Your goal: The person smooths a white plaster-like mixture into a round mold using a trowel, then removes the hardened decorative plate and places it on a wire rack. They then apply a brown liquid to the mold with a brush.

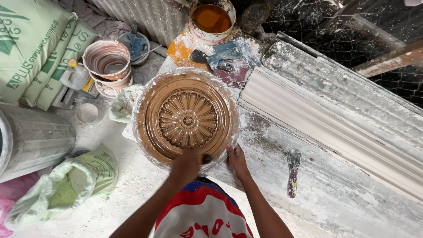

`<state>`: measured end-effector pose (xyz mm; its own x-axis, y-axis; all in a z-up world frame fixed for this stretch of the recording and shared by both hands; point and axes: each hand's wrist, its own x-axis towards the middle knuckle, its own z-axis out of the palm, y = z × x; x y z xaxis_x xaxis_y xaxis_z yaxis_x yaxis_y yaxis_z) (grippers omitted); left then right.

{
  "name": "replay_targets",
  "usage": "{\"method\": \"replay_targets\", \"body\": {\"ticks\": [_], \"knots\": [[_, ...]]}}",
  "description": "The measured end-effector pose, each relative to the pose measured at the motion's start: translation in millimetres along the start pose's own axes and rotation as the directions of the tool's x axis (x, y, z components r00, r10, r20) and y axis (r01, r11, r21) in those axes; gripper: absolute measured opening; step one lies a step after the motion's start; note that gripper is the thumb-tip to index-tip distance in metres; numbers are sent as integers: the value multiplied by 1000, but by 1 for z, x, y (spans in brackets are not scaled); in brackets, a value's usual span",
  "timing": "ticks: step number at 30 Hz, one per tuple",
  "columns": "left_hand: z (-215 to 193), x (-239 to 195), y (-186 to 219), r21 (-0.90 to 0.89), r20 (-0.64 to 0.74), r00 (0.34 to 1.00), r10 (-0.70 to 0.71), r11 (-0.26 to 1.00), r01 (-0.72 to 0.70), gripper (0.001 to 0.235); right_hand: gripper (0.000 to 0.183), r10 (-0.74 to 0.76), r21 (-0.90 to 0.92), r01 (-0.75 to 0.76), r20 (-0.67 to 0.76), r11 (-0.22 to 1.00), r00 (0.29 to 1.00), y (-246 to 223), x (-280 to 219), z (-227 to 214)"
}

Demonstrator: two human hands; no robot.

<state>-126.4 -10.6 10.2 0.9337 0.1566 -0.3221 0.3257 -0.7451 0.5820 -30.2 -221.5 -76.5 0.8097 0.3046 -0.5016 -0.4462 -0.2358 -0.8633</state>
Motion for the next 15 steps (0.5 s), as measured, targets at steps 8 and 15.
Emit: {"method": "replay_targets", "body": {"ticks": [8, 15], "knots": [[-38, 138, 50, -730, 18, 1000, 22, 683, -2, 27, 37, -32, -4, 32, -7, 999, 999, 1, 2, -1], [-139, 161, -31, 251, -324, 946, 9, 965, 77, 58, 41, -12, 2, 12, -25, 1000, 1000, 9, 5, -4]]}}
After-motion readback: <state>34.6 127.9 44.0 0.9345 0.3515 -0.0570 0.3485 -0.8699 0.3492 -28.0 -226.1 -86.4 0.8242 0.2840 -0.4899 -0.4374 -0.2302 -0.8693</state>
